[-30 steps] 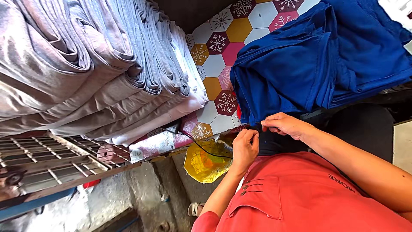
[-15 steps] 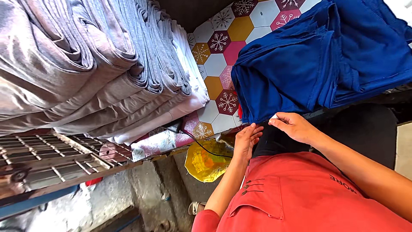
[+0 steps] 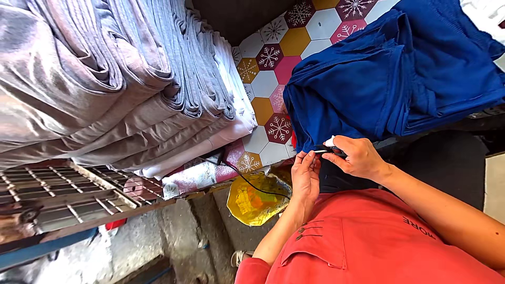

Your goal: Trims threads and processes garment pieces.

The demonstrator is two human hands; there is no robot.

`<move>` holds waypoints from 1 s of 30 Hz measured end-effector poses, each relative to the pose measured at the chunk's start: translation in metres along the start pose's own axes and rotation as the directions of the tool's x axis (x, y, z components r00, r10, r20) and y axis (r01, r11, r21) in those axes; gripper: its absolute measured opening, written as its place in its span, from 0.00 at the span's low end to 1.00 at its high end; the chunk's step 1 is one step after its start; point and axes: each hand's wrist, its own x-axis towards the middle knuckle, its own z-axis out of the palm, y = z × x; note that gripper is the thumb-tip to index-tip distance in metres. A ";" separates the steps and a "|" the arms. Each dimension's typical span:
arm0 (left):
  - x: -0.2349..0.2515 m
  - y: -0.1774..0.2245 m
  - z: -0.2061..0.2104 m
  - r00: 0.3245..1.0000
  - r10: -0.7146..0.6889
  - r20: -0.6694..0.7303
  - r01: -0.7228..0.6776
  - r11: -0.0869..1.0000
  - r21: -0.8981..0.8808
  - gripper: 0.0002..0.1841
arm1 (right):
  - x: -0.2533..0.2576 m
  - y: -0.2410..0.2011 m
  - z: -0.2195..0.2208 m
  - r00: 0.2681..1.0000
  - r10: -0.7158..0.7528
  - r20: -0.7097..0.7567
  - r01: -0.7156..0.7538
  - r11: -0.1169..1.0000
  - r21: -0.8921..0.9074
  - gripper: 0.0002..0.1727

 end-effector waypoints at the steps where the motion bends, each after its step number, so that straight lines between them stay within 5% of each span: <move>1: -0.002 0.001 0.000 1.000 0.002 0.010 -0.002 1.000 -0.004 0.06 | 0.001 0.001 0.000 1.000 -0.012 0.002 0.012 1.000 0.012 0.19; 30: -0.013 0.013 0.005 0.996 0.014 0.090 -0.012 1.000 -0.021 0.10 | 0.013 -0.002 0.001 0.995 -0.065 -0.076 0.078 0.979 0.186 0.16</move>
